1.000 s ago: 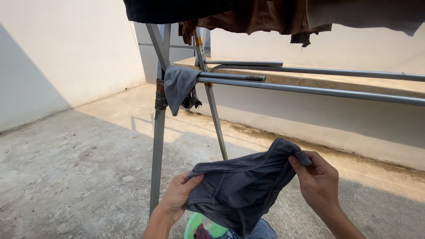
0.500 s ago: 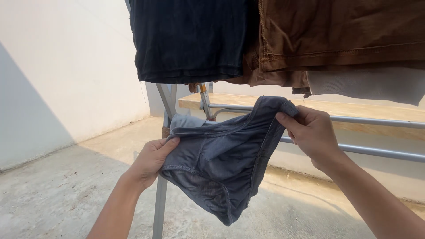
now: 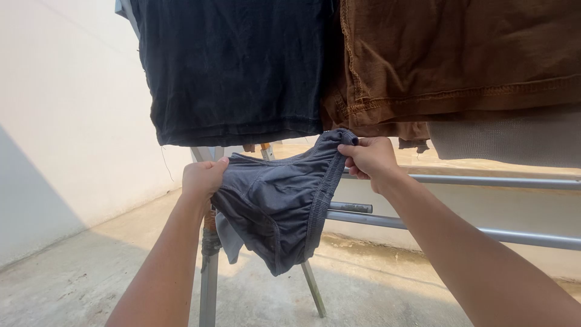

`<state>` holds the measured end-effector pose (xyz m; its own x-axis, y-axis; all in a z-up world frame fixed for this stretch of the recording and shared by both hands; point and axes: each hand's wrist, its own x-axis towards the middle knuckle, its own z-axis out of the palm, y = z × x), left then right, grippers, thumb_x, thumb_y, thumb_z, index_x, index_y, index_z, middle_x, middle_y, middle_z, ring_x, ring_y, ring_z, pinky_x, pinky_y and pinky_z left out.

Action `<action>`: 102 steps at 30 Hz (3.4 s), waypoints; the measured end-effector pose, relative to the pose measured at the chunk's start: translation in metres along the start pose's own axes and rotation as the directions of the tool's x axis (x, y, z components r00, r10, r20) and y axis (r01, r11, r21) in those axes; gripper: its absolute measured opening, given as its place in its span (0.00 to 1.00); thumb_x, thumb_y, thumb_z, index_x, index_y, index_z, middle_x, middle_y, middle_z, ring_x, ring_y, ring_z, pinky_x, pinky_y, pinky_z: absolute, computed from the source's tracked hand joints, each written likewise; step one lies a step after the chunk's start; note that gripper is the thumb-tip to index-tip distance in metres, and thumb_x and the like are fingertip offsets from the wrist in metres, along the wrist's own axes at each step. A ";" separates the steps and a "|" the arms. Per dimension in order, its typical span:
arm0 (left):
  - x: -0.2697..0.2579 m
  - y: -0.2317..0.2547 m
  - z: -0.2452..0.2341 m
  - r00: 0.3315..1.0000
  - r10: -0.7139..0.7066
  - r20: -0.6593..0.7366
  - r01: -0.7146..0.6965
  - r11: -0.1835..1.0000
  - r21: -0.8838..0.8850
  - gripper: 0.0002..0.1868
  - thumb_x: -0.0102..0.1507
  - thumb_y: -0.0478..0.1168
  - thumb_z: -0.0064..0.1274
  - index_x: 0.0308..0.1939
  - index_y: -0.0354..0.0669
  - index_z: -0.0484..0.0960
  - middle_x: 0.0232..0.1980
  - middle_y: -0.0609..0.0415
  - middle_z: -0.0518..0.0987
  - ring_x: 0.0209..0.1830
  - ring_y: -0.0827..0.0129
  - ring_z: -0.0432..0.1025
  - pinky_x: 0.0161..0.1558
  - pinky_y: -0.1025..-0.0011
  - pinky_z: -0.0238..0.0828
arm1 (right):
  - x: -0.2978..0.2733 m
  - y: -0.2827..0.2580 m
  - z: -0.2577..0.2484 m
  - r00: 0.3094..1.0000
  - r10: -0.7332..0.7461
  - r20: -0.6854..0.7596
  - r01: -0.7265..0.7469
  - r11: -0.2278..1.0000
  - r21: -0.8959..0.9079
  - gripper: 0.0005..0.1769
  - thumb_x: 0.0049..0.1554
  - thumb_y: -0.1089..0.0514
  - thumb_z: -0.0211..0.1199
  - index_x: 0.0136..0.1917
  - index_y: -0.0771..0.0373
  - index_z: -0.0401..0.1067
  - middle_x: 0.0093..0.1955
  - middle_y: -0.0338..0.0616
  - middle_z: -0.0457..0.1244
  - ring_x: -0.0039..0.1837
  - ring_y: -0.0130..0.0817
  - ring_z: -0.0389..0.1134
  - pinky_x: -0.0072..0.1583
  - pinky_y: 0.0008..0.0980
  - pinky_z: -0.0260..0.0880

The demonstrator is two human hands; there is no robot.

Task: The recorder is hanging several pieces of clothing, including shorts and underwear, onto a laundry drying rack outside.

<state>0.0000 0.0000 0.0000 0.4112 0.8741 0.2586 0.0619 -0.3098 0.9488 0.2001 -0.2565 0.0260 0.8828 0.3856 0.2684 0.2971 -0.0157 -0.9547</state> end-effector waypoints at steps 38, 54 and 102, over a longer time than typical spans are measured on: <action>-0.052 -0.007 0.031 0.898 0.370 0.238 -0.433 0.835 0.340 0.14 0.63 0.45 0.54 0.47 0.45 0.88 0.44 0.47 0.87 0.43 0.64 0.79 0.47 0.64 0.74 | -0.084 0.004 0.036 0.563 -0.549 0.617 0.824 0.323 -0.465 0.21 0.57 0.65 0.58 0.63 0.52 0.75 0.66 0.42 0.64 0.61 0.42 0.68 0.58 0.42 0.70; -0.055 -0.034 0.033 0.932 -0.150 0.331 0.130 0.988 0.082 0.08 0.64 0.44 0.57 0.45 0.48 0.81 0.35 0.56 0.84 0.33 0.69 0.78 0.34 0.69 0.70 | -0.092 -0.016 0.030 0.721 -0.408 0.561 0.692 0.383 -0.612 0.11 0.56 0.60 0.59 0.49 0.58 0.81 0.50 0.40 0.72 0.53 0.38 0.72 0.57 0.38 0.72; -0.139 -0.007 0.075 0.668 0.626 0.403 -0.720 0.407 0.561 0.10 0.62 0.29 0.50 0.45 0.40 0.67 0.48 0.44 0.79 0.47 0.51 0.77 0.44 0.59 0.77 | -0.081 0.009 0.022 0.853 -0.110 0.511 0.425 0.714 -0.557 0.22 0.49 0.62 0.74 0.58 0.61 0.78 0.52 0.46 0.73 0.51 0.35 0.76 0.56 0.34 0.77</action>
<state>0.0108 -0.1479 -0.0563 0.6795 0.2390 0.6936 0.2396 -0.9659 0.0981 0.1231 -0.2678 -0.0068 0.5342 0.8018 0.2679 0.7900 -0.3608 -0.4957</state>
